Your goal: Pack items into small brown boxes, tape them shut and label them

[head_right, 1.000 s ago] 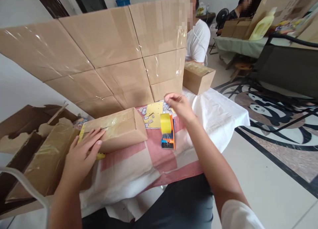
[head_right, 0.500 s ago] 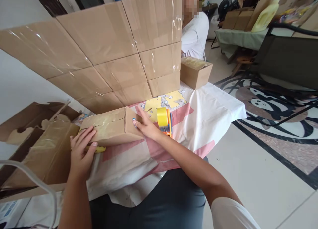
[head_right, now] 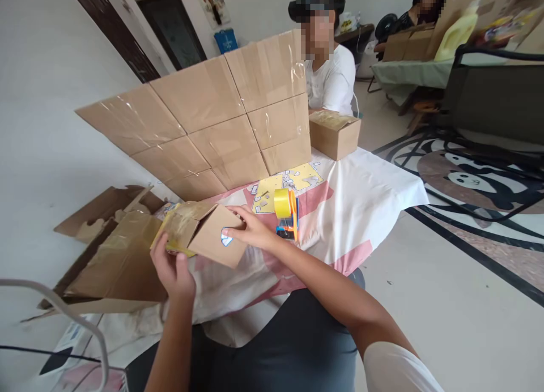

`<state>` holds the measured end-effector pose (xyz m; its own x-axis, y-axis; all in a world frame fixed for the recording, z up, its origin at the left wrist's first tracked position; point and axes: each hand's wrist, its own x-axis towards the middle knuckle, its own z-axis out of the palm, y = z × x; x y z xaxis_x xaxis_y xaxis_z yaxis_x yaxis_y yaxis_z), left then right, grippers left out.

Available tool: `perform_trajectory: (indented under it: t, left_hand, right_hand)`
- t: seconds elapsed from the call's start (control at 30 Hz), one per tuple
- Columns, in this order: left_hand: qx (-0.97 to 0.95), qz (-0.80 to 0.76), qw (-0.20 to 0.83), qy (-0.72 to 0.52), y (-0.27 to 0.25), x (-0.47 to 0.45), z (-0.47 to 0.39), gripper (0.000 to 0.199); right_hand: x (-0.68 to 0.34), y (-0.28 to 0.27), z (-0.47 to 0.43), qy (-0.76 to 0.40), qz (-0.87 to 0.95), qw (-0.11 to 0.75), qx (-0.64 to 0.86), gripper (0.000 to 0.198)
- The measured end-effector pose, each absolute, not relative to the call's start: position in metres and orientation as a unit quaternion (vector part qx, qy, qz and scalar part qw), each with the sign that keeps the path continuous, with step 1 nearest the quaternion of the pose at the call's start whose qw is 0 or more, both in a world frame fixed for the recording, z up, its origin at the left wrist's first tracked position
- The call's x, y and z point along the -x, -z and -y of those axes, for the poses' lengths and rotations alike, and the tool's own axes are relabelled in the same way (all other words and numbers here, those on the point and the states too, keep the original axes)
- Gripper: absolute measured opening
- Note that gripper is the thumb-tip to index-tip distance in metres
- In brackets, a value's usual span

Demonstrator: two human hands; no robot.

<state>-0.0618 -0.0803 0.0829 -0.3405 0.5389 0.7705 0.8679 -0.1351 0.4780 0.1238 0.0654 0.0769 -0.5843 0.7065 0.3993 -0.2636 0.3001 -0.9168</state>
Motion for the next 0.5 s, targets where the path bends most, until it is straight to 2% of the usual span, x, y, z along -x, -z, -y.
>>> perform_trajectory:
  t: [0.07, 0.2, 0.4, 0.5]
  left_hand:
    - [0.575, 0.600, 0.227, 0.507, -0.083, 0.027, 0.090, 0.066]
    - [0.584, 0.604, 0.319, 0.439, -0.082, -0.013, 0.097, 0.047]
    - [0.576, 0.595, 0.324, 0.457, -0.074, -0.008, 0.094, 0.029]
    - [0.572, 0.591, 0.320, 0.470, -0.071, -0.007, 0.094, 0.028]
  right_hand:
    - [-0.121, -0.074, -0.058, -0.557, 0.702, 0.420, 0.141, 0.078]
    - [-0.119, -0.076, -0.047, -0.482, 0.746, 0.439, 0.136, 0.080]
    - [-0.119, -0.081, -0.040, -0.431, 0.777, 0.434, 0.148, 0.072]
    - [-0.118, -0.081, -0.039, -0.420, 0.781, 0.437, 0.154, 0.073]
